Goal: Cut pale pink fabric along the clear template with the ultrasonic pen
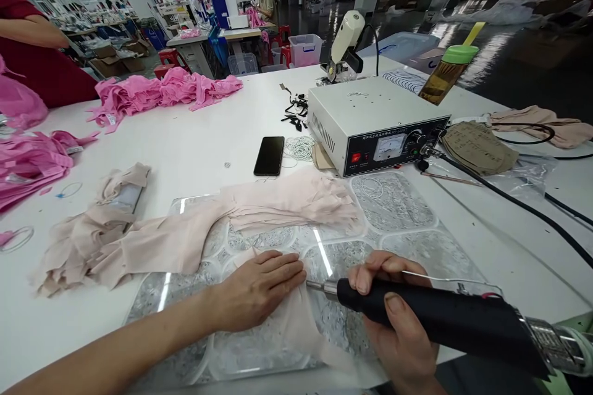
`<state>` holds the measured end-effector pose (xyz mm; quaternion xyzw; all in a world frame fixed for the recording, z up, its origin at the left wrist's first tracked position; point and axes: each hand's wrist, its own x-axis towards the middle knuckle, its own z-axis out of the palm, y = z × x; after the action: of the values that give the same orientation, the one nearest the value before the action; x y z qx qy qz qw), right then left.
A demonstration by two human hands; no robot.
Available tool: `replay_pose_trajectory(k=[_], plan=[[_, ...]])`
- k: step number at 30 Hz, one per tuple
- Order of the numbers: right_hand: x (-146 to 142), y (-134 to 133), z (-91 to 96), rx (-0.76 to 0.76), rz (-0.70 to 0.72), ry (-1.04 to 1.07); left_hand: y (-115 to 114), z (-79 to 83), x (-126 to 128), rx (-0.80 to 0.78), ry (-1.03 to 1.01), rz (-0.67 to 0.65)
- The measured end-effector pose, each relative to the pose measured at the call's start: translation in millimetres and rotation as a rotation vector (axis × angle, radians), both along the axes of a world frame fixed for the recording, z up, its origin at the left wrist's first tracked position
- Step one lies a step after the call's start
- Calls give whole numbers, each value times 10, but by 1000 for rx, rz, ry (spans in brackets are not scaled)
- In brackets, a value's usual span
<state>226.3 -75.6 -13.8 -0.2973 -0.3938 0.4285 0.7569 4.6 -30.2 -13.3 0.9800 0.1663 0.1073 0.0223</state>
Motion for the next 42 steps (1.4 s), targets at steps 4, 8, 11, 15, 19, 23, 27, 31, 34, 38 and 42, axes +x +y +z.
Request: replay_pose_trajectory(k=[4,8,11,15,19,23,27,31,34,38,42], plan=[[10,-21,6,-2,7,-27,0,1,10,-1,5,10],[18,-30,17,-6,4,-53,1,2,21,2,6,22],[25,-32,25,-12,8,-56,-3,8,25,13,15,31],[32,-33,30,-13,7,-65,-11,18,33,24,18,40],[33,-36,30,-12,6,-69,-15,16,46,50,3,44],[32,-45,35,-19,-5,-85,-17,13,57,40,-10,47],[34,-51,40,-23,-11,-93,-28,4,60,38,-5,58],[34,-46,45,-34,-23,-99,-38,-6,66,48,-9,72],[31,-45,54,-24,-19,-110,-40,-8,69,50,-10,76],[30,-55,64,-24,-19,-109,-37,-12,68,50,-10,67],[48,-51,75,-35,-12,-119,-33,-21,66,30,-16,72]])
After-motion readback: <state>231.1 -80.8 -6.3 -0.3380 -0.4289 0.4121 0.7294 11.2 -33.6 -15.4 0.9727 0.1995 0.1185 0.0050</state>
